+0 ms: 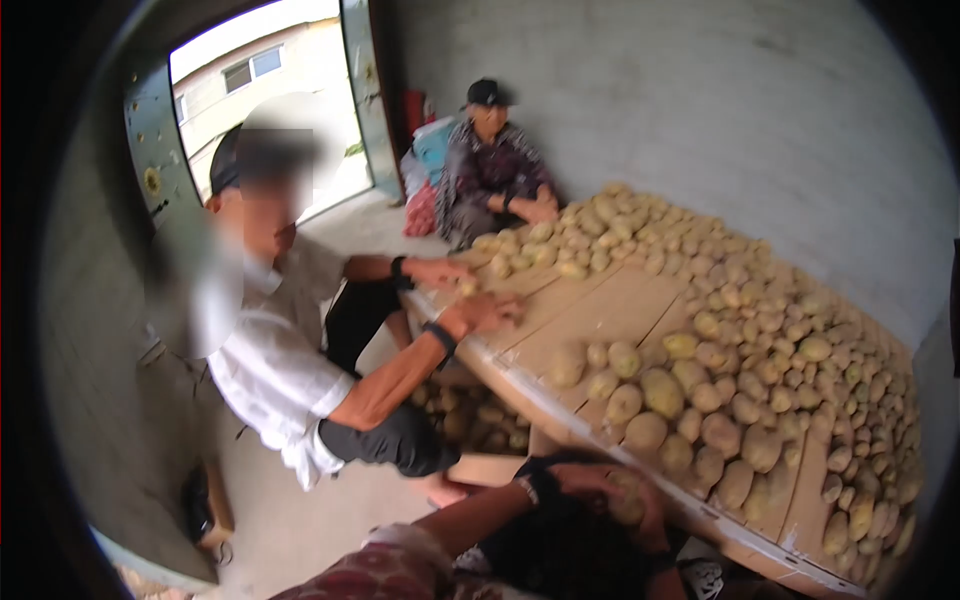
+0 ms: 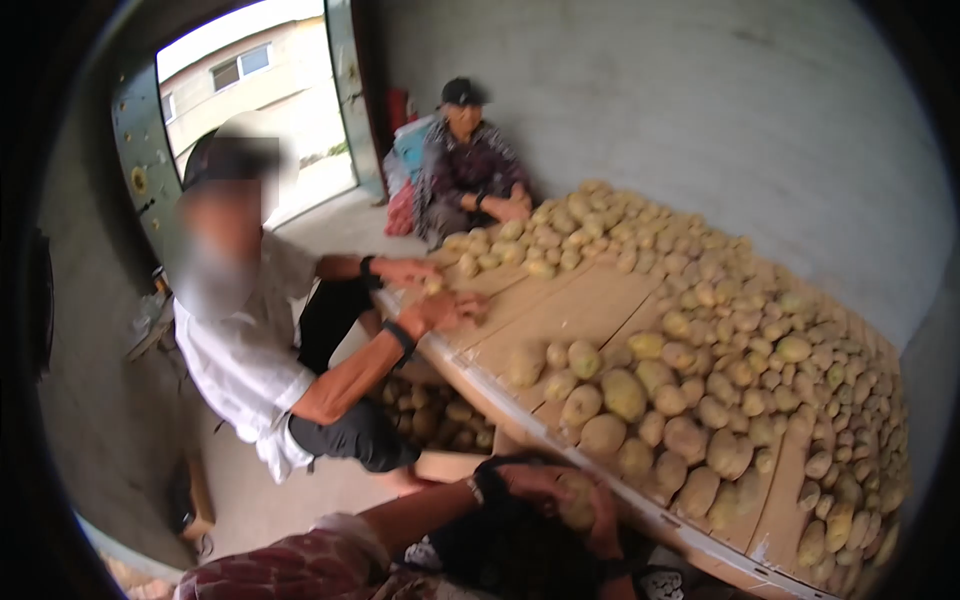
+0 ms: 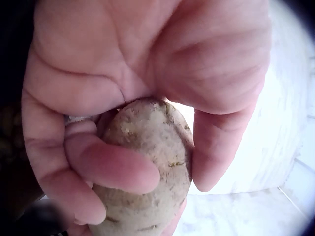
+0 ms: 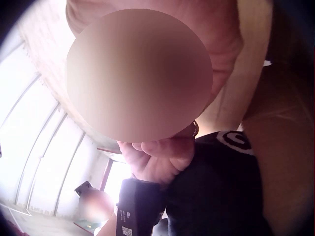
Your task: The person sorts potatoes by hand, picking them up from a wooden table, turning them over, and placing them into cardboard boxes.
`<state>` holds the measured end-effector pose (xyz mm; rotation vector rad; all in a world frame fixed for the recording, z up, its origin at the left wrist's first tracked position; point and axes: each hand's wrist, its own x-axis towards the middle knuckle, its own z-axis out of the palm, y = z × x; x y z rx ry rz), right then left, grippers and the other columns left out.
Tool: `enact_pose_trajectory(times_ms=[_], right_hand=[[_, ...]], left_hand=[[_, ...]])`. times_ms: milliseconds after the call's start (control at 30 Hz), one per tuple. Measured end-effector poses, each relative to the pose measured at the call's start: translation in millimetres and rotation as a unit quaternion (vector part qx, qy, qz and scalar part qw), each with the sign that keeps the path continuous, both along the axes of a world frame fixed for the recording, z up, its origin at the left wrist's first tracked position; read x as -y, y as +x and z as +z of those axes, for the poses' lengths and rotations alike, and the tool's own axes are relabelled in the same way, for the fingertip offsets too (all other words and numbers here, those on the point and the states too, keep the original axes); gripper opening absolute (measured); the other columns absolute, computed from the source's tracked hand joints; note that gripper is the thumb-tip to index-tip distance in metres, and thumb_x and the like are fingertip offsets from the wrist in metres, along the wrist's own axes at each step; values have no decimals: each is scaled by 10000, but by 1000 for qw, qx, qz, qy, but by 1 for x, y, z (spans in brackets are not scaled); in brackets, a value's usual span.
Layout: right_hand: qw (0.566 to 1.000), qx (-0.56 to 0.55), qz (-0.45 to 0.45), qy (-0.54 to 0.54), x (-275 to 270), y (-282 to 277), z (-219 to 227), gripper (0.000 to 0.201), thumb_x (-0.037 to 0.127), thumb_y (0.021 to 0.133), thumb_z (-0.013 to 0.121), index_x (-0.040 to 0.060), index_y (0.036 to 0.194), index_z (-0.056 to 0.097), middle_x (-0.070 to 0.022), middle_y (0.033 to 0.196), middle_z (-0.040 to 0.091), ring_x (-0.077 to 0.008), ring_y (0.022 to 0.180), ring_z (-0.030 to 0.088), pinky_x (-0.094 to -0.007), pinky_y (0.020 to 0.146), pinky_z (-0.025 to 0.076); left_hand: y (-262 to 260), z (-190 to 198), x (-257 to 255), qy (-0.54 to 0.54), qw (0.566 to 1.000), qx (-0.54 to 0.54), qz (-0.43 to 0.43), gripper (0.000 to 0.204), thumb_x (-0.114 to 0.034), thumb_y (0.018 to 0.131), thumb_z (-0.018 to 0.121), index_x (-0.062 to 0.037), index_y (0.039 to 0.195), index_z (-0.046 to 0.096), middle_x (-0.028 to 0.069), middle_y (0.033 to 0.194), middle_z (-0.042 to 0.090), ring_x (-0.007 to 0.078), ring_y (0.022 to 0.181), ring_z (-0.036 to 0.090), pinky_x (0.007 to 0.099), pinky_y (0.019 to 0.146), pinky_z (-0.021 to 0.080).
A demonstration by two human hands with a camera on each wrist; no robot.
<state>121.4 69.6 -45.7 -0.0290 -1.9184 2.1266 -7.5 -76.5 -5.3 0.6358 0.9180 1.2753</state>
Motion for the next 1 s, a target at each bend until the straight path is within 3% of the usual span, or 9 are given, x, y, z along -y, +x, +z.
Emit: enact_pose_trajectory(times_ms=[67,133,233,533,567,700,867,933,1000], right_hand=[[983,9,45,-179,12,1,21,450,288,911,338,-6,1248,390,-131,1152,514,-210,1036,529,-329,911,428],[975,48,66,-205,9,3,24,440,279,920,333,-7,1248,397,-129,1148,517,-214,1033,528,-340,916,425],[988,27,44,-147,5,-1,11,437,298,943,329,13,1269,387,-122,1154,518,-200,1006,541,-320,844,468],[974,62,63,-210,0,5,9,438,323,960,330,36,1286,381,-94,1192,502,-179,1011,547,-296,764,506],[990,49,58,-120,-1,7,8,440,337,958,333,46,1284,387,-89,1179,511,-176,985,556,-291,746,510],[973,92,85,-194,1,13,16,468,437,949,305,92,1241,430,-82,1081,563,-149,817,599,-262,566,512],[986,63,48,-144,8,11,16,461,372,960,289,41,1249,432,-113,1137,540,-200,942,591,-305,749,513],[984,48,15,-170,-4,-5,-33,486,383,964,284,11,1214,469,-110,1181,529,-202,1032,557,-312,896,446],[984,44,15,-169,2,-3,-1,485,384,961,285,15,1214,471,-109,1170,538,-199,1059,538,-317,926,421]], left_hand=[[6,16,-2,-1,1000,-19,16,593,-243,852,616,-169,1366,331,-25,982,546,60,676,485,215,562,431],[1,9,-1,3,1000,-19,-23,603,-244,850,618,-144,1359,311,-8,1042,539,79,779,525,219,629,456],[-7,-4,-2,-21,998,-21,-51,516,-228,847,627,-106,1280,375,53,1094,554,147,925,570,303,804,489],[-1,6,-5,-55,995,-5,-81,528,-207,843,628,-93,1290,371,92,1138,558,209,994,583,316,802,502],[-7,-2,-6,-55,994,-16,-90,528,-213,846,627,-99,1292,371,89,1155,551,207,1008,577,316,804,501],[0,1,-4,-3,998,4,-61,539,-284,871,596,-120,1317,344,85,1185,537,203,1027,570,326,807,501],[-8,-26,-5,-96,992,69,-39,531,-470,900,478,-164,1322,380,62,1186,547,191,964,588,341,781,506],[-7,-39,-8,-72,995,67,-20,543,-489,895,475,-185,1333,378,31,1202,538,163,963,576,337,779,505],[3,2,-2,-43,998,38,-9,559,-495,895,469,-196,1354,356,13,1271,484,147,1037,533,331,786,495]])
